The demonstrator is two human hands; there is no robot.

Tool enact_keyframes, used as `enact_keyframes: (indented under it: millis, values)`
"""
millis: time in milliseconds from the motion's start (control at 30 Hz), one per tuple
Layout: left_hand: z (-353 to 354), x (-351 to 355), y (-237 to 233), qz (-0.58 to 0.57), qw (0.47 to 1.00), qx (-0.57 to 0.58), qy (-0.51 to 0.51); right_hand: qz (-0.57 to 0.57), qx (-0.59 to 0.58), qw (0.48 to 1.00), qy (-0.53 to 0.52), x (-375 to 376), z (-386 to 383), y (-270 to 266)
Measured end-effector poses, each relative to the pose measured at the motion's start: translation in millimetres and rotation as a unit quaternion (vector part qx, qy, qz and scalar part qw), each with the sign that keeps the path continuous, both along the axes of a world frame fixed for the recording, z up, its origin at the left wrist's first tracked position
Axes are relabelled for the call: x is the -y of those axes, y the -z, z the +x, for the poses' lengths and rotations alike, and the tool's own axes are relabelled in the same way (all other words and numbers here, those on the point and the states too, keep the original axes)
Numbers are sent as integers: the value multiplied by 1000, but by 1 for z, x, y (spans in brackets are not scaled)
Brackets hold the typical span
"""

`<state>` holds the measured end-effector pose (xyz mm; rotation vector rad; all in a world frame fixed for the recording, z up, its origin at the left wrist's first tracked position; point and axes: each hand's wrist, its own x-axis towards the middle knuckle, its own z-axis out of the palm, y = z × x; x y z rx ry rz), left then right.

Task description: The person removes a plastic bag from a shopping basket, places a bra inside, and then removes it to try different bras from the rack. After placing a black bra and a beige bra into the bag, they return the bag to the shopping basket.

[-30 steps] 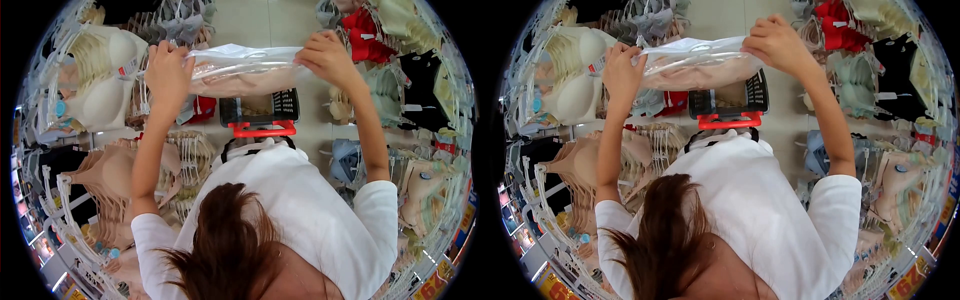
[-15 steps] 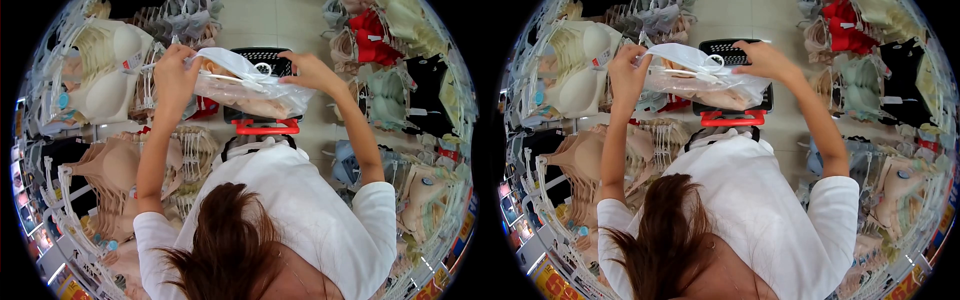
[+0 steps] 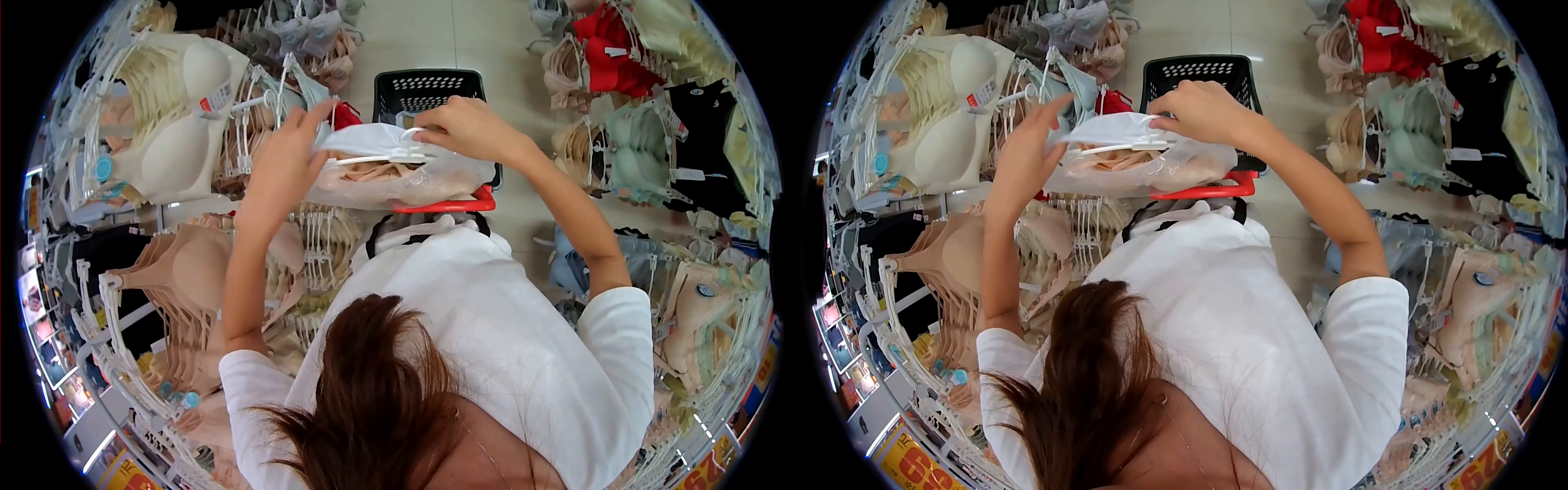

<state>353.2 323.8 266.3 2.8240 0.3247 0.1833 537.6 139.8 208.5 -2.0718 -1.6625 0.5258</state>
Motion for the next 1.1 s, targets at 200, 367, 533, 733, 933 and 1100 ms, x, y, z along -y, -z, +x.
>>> enact_keyframes:
  millis: [200, 367, 533, 733, 933, 1100]
  values:
    - [-14, 8, -11, -72, 982, -142, 97, 16, 54, 998, -30, 5, -10, -31]
    - [2, 18, 4, -17, 984, 124, 126, 71, 142, 985, -62, 5, -12, -50]
    - [12, 40, 7, -207, 972, 111, 12, 108, 173, 977, -66, -1, -13, -53]
    - [15, 38, -5, -109, 986, 125, -8, 136, 193, 966, -104, 4, -7, -56]
    - [13, 18, 2, 164, 965, 200, -36, 126, 179, 969, -116, 8, -8, -69]
    - [-4, 50, 30, 137, 957, 184, 176, 167, 197, 963, -78, 2, -2, -74]
